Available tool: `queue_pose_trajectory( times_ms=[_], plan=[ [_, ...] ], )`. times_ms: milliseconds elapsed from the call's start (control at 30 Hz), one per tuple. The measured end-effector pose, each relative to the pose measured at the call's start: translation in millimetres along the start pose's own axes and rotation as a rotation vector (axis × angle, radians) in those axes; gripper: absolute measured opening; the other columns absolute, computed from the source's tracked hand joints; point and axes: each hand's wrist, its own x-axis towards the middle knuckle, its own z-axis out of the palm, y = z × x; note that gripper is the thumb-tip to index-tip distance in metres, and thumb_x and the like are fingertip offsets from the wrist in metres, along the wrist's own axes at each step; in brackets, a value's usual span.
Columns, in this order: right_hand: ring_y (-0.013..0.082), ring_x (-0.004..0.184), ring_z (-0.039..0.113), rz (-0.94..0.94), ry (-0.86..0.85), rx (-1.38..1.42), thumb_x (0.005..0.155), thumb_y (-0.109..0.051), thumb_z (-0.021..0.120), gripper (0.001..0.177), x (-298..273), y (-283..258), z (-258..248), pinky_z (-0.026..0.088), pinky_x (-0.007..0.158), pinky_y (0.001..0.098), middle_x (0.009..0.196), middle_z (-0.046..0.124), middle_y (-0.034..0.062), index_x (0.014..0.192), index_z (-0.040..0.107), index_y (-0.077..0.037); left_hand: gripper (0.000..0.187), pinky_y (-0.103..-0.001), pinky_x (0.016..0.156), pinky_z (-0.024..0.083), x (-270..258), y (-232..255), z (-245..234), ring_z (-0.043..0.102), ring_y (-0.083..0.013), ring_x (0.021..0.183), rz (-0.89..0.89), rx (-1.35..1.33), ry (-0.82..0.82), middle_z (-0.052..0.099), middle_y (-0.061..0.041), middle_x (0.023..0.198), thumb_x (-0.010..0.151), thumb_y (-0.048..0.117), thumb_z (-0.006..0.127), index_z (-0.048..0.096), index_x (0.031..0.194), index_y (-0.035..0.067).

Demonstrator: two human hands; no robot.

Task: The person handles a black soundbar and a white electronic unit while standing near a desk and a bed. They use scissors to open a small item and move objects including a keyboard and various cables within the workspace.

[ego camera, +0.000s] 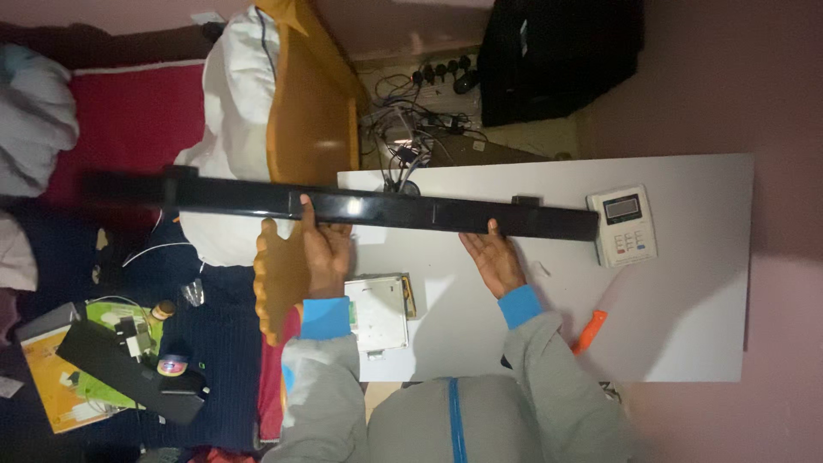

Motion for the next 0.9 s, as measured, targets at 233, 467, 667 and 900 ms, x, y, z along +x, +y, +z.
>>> queue_pose_trajectory(
  times_ms=[233, 467, 667, 900],
  plan=[
    [0.0388, 0.151, 0.035, 0.040, 0.082, 0.088, 0.098, -0.024, 0.070, 0.034, 6, 15, -35, 0.030, 0.123, 0.0499, 0.156, 0.037, 0.0272, 0.121, 0.057, -0.002, 0.061, -0.044, 0.105, 0.046, 3, -11, -4, 0.061, -0.0242, 0.120, -0.019, 0.028, 0.091, 0.064, -0.005, 0.132, 0.086, 0.042, 0.076, 0.055, 0.137, 0.016],
    [0.0385, 0.154, 0.029, 0.074, -0.003, 0.200, 0.105, -0.030, 0.064, 0.039, 14, 21, -64, 0.027, 0.130, 0.0503, 0.163, 0.032, 0.0242, 0.133, 0.051, -0.007, 0.065, -0.046, 0.102, 0.045, 15, -22, -16, 0.058, -0.0225, 0.120, 0.006, 0.061, 0.004, 0.062, -0.003, 0.131, 0.084, 0.045, 0.079, 0.053, 0.137, 0.017],
    [0.0408, 0.154, 0.028, 0.075, 0.062, 0.030, 0.103, -0.035, 0.061, 0.064, -1, 7, -49, 0.026, 0.124, 0.0508, 0.162, 0.028, 0.0298, 0.151, 0.040, 0.002, 0.053, -0.046, 0.098, 0.043, 7, -26, -22, 0.056, -0.0177, 0.111, 0.052, 0.136, 0.053, 0.060, 0.001, 0.125, 0.091, 0.032, 0.074, 0.051, 0.136, 0.020],
    [0.0413, 0.156, 0.028, 0.185, -0.007, 0.062, 0.103, -0.044, 0.064, 0.087, -14, 7, -45, 0.028, 0.129, 0.0523, 0.164, 0.030, 0.0310, 0.156, 0.026, 0.014, 0.058, -0.041, 0.109, 0.043, -40, -48, -40, 0.053, -0.0186, 0.131, 0.107, 0.034, -0.100, 0.060, -0.002, 0.137, 0.095, 0.015, 0.067, 0.043, 0.148, 0.009]
  ],
)
